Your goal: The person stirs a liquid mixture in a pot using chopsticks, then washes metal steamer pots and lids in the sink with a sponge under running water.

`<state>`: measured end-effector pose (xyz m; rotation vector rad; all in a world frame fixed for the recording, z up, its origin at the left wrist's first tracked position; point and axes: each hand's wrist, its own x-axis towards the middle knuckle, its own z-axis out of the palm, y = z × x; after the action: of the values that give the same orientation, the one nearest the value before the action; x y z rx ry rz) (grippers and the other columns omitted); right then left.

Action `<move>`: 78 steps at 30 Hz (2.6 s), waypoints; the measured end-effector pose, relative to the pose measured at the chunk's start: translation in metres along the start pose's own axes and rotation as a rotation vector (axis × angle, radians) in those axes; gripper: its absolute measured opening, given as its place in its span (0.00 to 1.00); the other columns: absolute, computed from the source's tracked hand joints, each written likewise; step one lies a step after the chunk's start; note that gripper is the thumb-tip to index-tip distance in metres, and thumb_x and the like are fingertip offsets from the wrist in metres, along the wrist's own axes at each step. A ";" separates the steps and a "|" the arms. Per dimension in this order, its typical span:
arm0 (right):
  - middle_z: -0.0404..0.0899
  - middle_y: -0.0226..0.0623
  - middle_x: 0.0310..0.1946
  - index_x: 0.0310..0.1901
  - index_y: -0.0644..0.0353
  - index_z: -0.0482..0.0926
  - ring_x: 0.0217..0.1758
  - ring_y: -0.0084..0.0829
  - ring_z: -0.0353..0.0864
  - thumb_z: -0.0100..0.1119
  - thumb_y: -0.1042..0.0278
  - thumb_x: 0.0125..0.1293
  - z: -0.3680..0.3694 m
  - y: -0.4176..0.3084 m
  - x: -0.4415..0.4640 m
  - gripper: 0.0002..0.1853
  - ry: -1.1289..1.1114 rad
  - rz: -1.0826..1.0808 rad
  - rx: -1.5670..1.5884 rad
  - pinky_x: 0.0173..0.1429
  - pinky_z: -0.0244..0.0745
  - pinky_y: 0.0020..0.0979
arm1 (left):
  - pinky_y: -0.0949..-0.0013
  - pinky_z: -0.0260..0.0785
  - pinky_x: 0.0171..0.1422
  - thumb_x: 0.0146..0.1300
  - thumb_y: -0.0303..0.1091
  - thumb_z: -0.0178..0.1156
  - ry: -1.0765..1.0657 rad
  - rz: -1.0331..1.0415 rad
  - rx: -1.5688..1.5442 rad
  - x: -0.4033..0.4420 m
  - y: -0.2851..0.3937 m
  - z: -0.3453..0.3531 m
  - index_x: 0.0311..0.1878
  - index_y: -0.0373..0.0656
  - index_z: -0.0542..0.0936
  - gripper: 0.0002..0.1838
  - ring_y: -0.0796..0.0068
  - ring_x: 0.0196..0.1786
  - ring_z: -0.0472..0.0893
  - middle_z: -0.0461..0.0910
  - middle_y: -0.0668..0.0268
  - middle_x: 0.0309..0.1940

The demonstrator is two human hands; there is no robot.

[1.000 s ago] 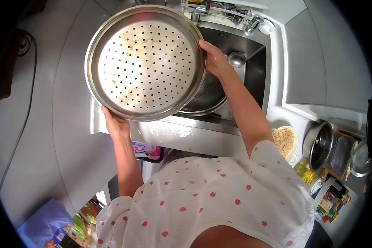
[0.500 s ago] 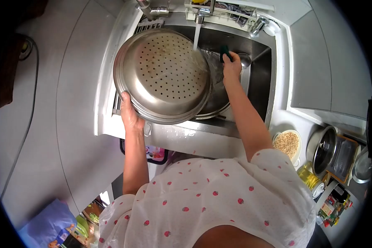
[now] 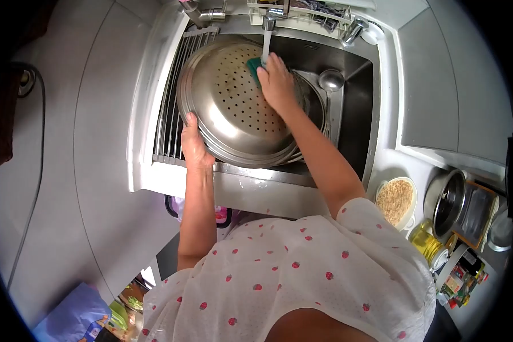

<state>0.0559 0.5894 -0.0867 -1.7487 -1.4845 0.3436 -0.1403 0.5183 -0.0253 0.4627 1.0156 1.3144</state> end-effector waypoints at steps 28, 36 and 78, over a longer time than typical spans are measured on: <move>0.65 0.43 0.58 0.54 0.57 0.71 0.62 0.41 0.63 0.56 0.58 0.55 0.007 -0.017 0.041 0.25 -0.094 -0.285 0.136 0.61 0.58 0.48 | 0.67 0.73 0.47 0.62 0.46 0.55 -0.056 0.027 0.046 0.011 0.014 -0.007 0.50 0.32 0.71 0.25 0.68 0.41 0.78 0.77 0.58 0.42; 0.69 0.34 0.55 0.47 0.52 0.75 0.64 0.35 0.61 0.56 0.60 0.55 -0.020 -0.110 -0.019 0.17 -0.135 -0.592 0.041 0.62 0.55 0.46 | 0.67 0.71 0.52 0.66 0.48 0.48 -0.079 -0.024 0.038 0.012 0.003 0.000 0.56 0.35 0.67 0.25 0.68 0.47 0.76 0.74 0.59 0.47; 0.70 0.47 0.40 0.40 0.64 0.71 0.45 0.49 0.69 0.62 0.67 0.51 -0.087 -0.048 -0.135 0.17 0.089 -0.178 0.165 0.52 0.66 0.40 | 0.58 0.56 0.67 0.70 0.48 0.38 0.135 0.097 -0.099 -0.038 0.011 0.038 0.63 0.37 0.59 0.27 0.61 0.63 0.64 0.62 0.57 0.62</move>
<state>0.0421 0.4304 -0.0342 -1.4724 -1.4915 0.2828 -0.1129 0.4950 0.0158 0.3551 1.0445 1.4914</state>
